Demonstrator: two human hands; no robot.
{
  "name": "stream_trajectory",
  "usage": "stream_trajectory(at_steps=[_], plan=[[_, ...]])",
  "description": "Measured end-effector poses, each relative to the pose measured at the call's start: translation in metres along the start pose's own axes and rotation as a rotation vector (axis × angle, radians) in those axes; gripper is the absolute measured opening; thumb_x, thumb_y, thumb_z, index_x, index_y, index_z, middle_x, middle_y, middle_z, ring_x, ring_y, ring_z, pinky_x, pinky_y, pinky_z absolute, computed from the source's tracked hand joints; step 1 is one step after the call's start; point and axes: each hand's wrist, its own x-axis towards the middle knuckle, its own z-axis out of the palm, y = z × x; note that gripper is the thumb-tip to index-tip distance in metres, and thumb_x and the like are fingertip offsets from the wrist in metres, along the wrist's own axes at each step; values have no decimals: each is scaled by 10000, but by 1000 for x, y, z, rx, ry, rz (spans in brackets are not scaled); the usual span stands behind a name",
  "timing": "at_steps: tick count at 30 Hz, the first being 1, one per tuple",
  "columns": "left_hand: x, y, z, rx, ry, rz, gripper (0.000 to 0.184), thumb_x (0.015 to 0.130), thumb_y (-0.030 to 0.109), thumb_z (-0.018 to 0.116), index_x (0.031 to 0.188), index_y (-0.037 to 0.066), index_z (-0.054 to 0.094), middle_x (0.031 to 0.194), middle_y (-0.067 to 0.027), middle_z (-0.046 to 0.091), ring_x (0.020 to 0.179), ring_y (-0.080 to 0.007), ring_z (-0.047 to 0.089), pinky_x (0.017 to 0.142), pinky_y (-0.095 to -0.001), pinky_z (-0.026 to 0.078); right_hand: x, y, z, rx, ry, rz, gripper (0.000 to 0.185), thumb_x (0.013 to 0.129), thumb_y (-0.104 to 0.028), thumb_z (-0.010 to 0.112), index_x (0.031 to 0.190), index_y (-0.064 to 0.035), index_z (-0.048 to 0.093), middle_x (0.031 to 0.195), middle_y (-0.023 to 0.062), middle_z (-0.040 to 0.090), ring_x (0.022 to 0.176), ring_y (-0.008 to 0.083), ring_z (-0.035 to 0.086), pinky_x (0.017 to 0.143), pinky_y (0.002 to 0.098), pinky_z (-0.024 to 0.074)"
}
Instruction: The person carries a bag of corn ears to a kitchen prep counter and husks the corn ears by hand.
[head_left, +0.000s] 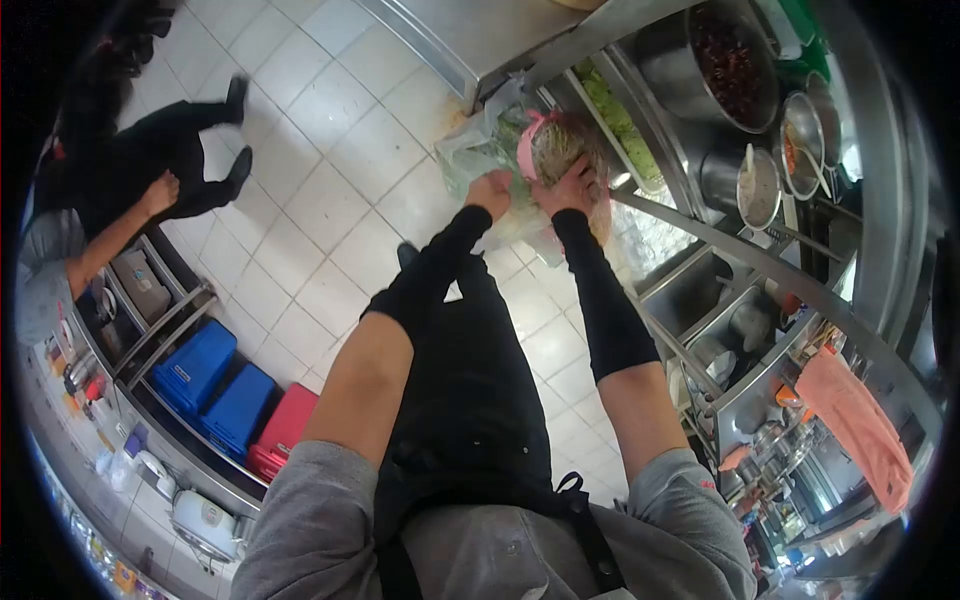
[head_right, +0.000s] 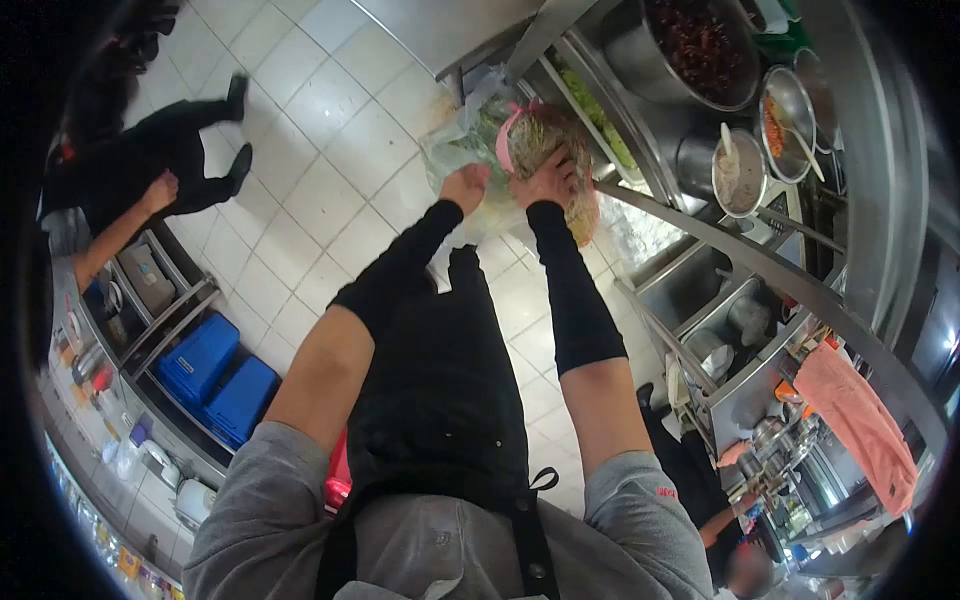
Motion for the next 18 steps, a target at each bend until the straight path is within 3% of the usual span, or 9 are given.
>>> stream_trajectory(at_steps=[1, 2, 3, 5, 9, 12, 13, 15, 18], plan=[[-21, 29, -6, 51, 15, -113, 444, 790, 134, 589, 1214, 76, 708, 1152, -181, 734, 1159, -330, 673, 1050, -425, 493, -10, 7, -12, -51, -30, -8, 1161, 701, -605, 818, 1509, -4, 239, 1469, 289, 416, 1352, 455, 458, 1062, 601, 424], [-31, 46, -14, 78, -137, -238, 541, 772, 182, 607, 1298, 69, 661, 1203, -210, 702, 1210, -367, 630, 1081, -434, 470, -26, 18, -20, -98, -59, -16, 1106, 690, -593, 818, 1452, 31, 316, 1424, 269, 488, 1284, 462, 535, 1034, 551, 467], [60, 11, -51, 170, 5, -134, 589, 764, 195, 635, 1333, 45, 627, 1270, -234, 660, 1239, -375, 610, 1082, -433, 469, 42, -30, 17, 19, 78, -63, 1109, 691, -585, 823, 1465, 18, 304, 1399, 292, 497, 1258, 469, 554, 995, 579, 485], [69, -17, -22, 211, 100, -95, 705, 747, 221, 689, 1402, -5, 558, 1404, -284, 577, 1296, -392, 569, 1083, -431, 466, 37, 8, 25, 53, 177, -42, 1118, 694, -567, 833, 1491, -9, 281, 1349, 337, 515, 1208, 483, 593, 917, 635, 522], [85, -59, -41, 462, 192, -405, 698, 794, 295, 646, 1410, -19, 549, 1402, -317, 559, 1314, -421, 545, 1104, -455, 451, -23, 44, -4, 452, 140, -12, 959, 672, -377, 872, 1408, 19, 402, 1202, 272, 627, 1196, 442, 621, 953, 554, 527], [81, -13, -89, 429, -196, -500, 644, 829, 322, 617, 1385, 0, 579, 1345, -300, 605, 1272, -432, 571, 1075, -468, 472, -86, 67, -45, 682, 176, 49, 900, 633, -254, 867, 1382, 41, 464, 1209, 261, 650, 1177, 403, 642, 988, 462, 520], [86, -15, -86, 466, -223, -411, 626, 835, 324, 622, 1373, 7, 590, 1313, -290, 626, 1251, -432, 584, 1061, -473, 481, -98, 89, -38, 656, 274, -63, 927, 616, -231, 854, 1405, 57, 463, 1258, 278, 642, 1175, 392, 645, 1000, 428, 516], [98, -19, -80, 545, -281, -231, 588, 847, 327, 634, 1349, 21, 610, 1249, -271, 667, 1207, -432, 611, 1032, -482, 500, -134, 107, -34, 629, 331, -34, 932, 611, -198, 843, 1425, 44, 458, 1272, 266, 640, 1183, 378, 642, 1018, 414, 504], [115, -42, -48, 449, -4, -8, 549, 866, 331, 649, 1331, 39, 623, 1237, -254, 678, 1181, -416, 626, 1014, -495, 507, -174, 125, -37, 662, 315, 81, 929, 605, -166, 839, 1429, 36, 461, 1285, 251, 635, 1196, 359, 633, 1034, 405, 491]])
